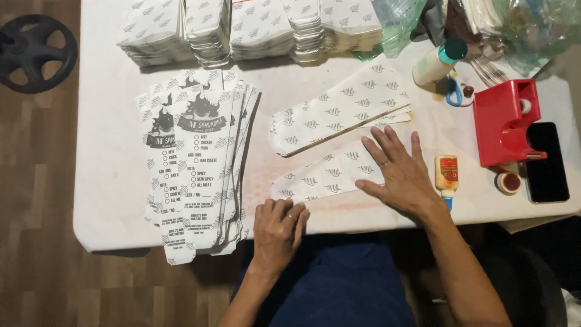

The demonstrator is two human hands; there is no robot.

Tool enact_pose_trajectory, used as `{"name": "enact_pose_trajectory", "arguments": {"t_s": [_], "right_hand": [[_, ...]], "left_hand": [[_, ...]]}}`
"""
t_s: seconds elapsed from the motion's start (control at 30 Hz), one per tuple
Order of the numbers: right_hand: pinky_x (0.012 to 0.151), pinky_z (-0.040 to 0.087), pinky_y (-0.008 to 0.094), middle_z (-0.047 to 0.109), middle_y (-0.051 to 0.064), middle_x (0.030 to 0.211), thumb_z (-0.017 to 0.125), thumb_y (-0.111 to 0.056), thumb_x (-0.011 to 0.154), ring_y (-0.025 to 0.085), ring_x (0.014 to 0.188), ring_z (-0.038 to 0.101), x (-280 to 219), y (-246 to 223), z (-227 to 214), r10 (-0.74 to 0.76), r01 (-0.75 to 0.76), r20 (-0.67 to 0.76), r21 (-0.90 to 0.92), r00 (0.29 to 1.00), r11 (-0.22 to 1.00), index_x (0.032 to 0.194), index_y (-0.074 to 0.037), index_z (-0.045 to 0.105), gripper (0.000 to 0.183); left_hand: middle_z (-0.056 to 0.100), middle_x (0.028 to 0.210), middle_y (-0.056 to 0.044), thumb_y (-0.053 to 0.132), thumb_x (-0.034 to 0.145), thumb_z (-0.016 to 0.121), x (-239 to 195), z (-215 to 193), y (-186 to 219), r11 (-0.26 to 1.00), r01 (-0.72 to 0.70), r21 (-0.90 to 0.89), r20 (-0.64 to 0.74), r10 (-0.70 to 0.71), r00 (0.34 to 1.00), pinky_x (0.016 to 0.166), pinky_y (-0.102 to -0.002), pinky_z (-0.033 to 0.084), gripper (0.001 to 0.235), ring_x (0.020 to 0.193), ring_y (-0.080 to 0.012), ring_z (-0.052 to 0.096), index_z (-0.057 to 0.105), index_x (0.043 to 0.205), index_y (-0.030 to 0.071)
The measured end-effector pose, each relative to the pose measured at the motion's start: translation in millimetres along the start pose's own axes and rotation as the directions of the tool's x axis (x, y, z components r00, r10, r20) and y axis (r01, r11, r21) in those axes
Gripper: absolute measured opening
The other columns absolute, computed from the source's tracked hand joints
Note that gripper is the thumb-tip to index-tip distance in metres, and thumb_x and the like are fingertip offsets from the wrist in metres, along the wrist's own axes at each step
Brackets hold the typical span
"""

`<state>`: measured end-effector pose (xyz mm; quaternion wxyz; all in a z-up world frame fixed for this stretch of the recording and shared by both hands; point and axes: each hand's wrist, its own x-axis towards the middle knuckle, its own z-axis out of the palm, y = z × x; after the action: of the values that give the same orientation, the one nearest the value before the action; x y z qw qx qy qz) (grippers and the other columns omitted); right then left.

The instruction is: Applying glue to the edges of paper bags and folding them to seal or shape them at a workstation.

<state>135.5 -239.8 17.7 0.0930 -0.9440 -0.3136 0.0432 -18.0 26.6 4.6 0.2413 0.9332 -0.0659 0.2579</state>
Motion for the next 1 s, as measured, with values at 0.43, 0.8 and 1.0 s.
{"name": "enact_pose_trajectory", "arguments": {"t_s": [0.43, 0.8, 1.0], "right_hand": [[0.126, -0.006, 0.064, 0.018, 0.008, 0.174, 0.047, -0.082, 0.084, 0.033, 0.161, 0.009, -0.2, 3.6, 8.8, 0.057, -0.054, 0.053, -0.06, 0.997, 0.997, 0.165, -0.023, 0.027, 0.102], [0.122, 0.009, 0.071, 0.021, 0.031, 0.167, 0.04, -0.098, 0.073, 0.05, 0.154, 0.017, -16.6, -33.3, -3.3, -0.104, 0.095, -0.084, -0.102, 0.991, 0.99, 0.16, 0.004, 0.024, 0.135], [0.119, 0.013, 0.07, 0.023, 0.029, 0.166, 0.038, -0.103, 0.074, 0.047, 0.153, 0.021, -65.3, -44.9, 24.8, -0.18, 0.185, 0.055, -0.117, 0.982, 0.976, 0.16, 0.001, 0.021, 0.137]], "left_hand": [[0.042, 0.153, -0.036, 0.007, 0.098, 0.058, 35.6, 47.8, 45.0, 0.993, 0.105, 0.059, 0.122, -0.112, 0.986, 0.118, -0.064, 0.023, 0.053, 0.149, -0.0493, 0.033, 0.046, 0.144, -0.016], [0.043, 0.151, -0.037, 0.0, 0.1, 0.043, 20.9, 1.7, 30.3, 0.932, 0.121, 0.343, 0.048, -0.146, 0.988, 0.115, -0.056, 0.036, 0.048, 0.143, -0.0504, 0.041, 0.046, 0.146, -0.011], [0.025, 0.168, -0.021, 0.063, 0.101, 0.037, 6.0, 48.9, 26.3, 0.995, -0.072, 0.074, 0.351, 0.042, 0.935, 0.125, -0.058, 0.01, 0.084, 0.158, -0.0362, 0.017, 0.029, 0.16, 0.003]]}}
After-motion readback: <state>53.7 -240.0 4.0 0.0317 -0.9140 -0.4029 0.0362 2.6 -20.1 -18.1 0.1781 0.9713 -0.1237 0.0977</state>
